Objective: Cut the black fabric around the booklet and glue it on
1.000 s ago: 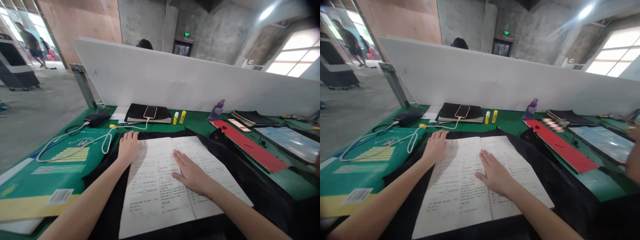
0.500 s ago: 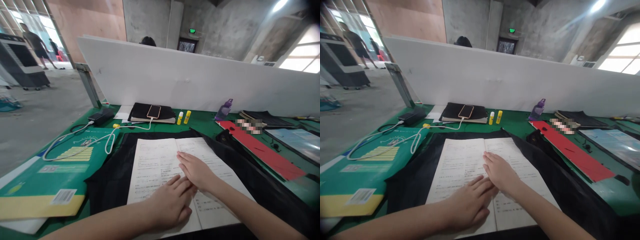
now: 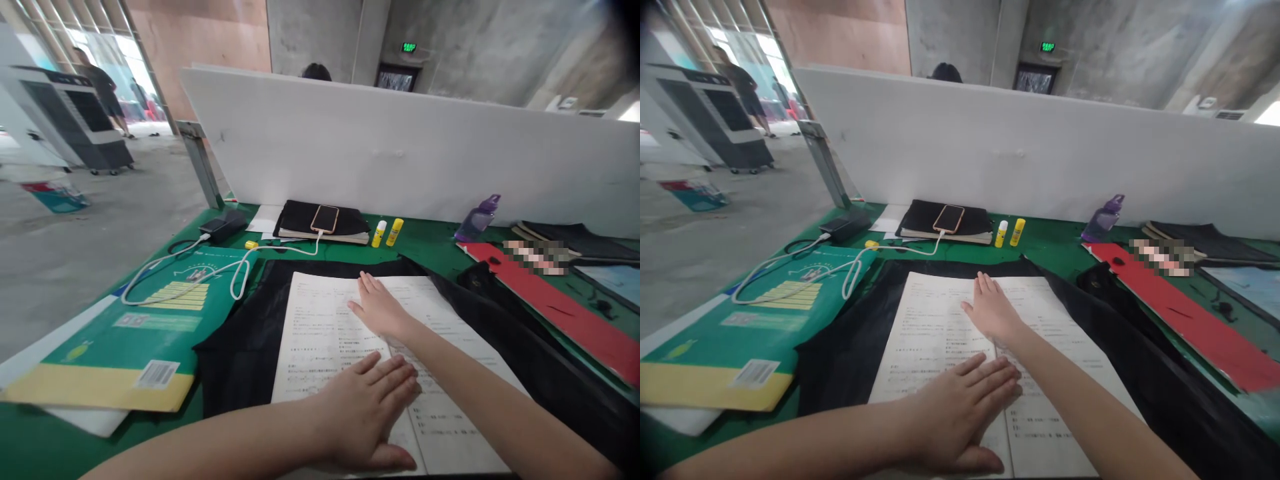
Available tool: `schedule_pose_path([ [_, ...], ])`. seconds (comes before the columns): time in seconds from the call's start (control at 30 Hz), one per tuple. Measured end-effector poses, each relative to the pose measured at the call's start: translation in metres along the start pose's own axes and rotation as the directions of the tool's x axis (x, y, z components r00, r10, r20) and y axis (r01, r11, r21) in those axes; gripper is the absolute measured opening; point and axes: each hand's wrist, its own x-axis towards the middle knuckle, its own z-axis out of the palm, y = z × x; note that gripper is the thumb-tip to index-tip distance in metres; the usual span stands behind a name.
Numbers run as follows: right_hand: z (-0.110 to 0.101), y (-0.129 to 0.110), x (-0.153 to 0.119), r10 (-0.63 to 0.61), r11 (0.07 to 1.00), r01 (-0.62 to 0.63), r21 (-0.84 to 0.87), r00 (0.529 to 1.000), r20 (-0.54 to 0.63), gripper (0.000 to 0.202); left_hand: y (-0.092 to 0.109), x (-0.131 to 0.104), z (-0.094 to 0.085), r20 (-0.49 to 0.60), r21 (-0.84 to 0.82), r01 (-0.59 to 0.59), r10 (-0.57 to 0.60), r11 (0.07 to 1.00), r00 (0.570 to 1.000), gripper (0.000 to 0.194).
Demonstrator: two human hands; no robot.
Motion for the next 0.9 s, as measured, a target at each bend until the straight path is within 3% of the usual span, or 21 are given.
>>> schedule_pose_path([
  [0.2, 0.000, -0.026, 0.020, 0.092, 0.991, -0.112, -0.072, 0.967, -0.239, 0.043, 0.001, 0.000, -0.004, -0.018, 0.067, -0.006, 0.007, 0.998, 1.000, 0.076],
  [0.33, -0.001, -0.025, 0.021, 0.068, 0.992, -0.094, -0.082, 0.958, -0.280, 0.036, 0.006, 0.001, -0.001, -0.025, 0.092, 0.007, -0.004, 0.996, 1.000, 0.072],
  [0.4, 0.000, -0.023, 0.021, 0.074, 0.993, -0.097, -0.073, 0.958, -0.277, 0.035, 0.012, -0.003, 0.005, -0.046, 0.100, 0.073, -0.069, 0.992, 0.997, 0.068],
  [0.53, 0.003, -0.020, 0.023, 0.089, 0.993, -0.105, -0.049, 0.961, -0.263, 0.032, 0.029, -0.032, 0.016, -0.090, 0.087, 0.262, -0.255, 0.961, 0.963, 0.064],
  [0.6, 0.005, -0.017, 0.026, 0.098, 0.994, -0.108, -0.026, 0.963, -0.250, 0.030, 0.037, -0.055, 0.017, -0.094, 0.054, 0.310, -0.304, 0.949, 0.948, 0.062],
  [0.67, 0.006, -0.015, 0.028, 0.108, 0.994, -0.110, 0.004, 0.965, -0.238, 0.028, 0.042, -0.082, 0.018, -0.130, 0.038, 0.409, -0.401, 0.912, 0.907, 0.054],
  [0.73, 0.006, -0.013, 0.029, 0.112, 0.994, -0.110, 0.021, 0.966, -0.231, 0.027, 0.045, -0.113, 0.024, -0.251, 0.057, 0.532, -0.503, 0.845, 0.827, 0.049],
  [0.77, 0.005, -0.013, 0.028, 0.110, 0.994, -0.108, 0.023, 0.967, -0.229, 0.027, 0.046, -0.129, 0.030, -0.344, 0.064, 0.594, -0.541, 0.802, 0.767, 0.047],
  [0.8, 0.005, -0.013, 0.028, 0.108, 0.994, -0.106, 0.022, 0.968, -0.228, 0.026, 0.047, -0.145, 0.039, -0.448, 0.051, 0.666, -0.578, 0.745, 0.681, 0.044],
  [0.87, 0.004, -0.014, 0.027, 0.101, 0.995, -0.099, 0.017, 0.968, -0.230, 0.027, 0.052, -0.175, 0.060, -0.646, -0.063, 0.777, -0.618, 0.627, 0.447, 0.034],
  [0.9, 0.003, -0.015, 0.027, 0.099, 0.995, -0.099, 0.010, 0.967, -0.235, 0.026, 0.055, -0.188, 0.072, -0.725, -0.176, 0.809, -0.629, 0.562, 0.279, 0.028],
])
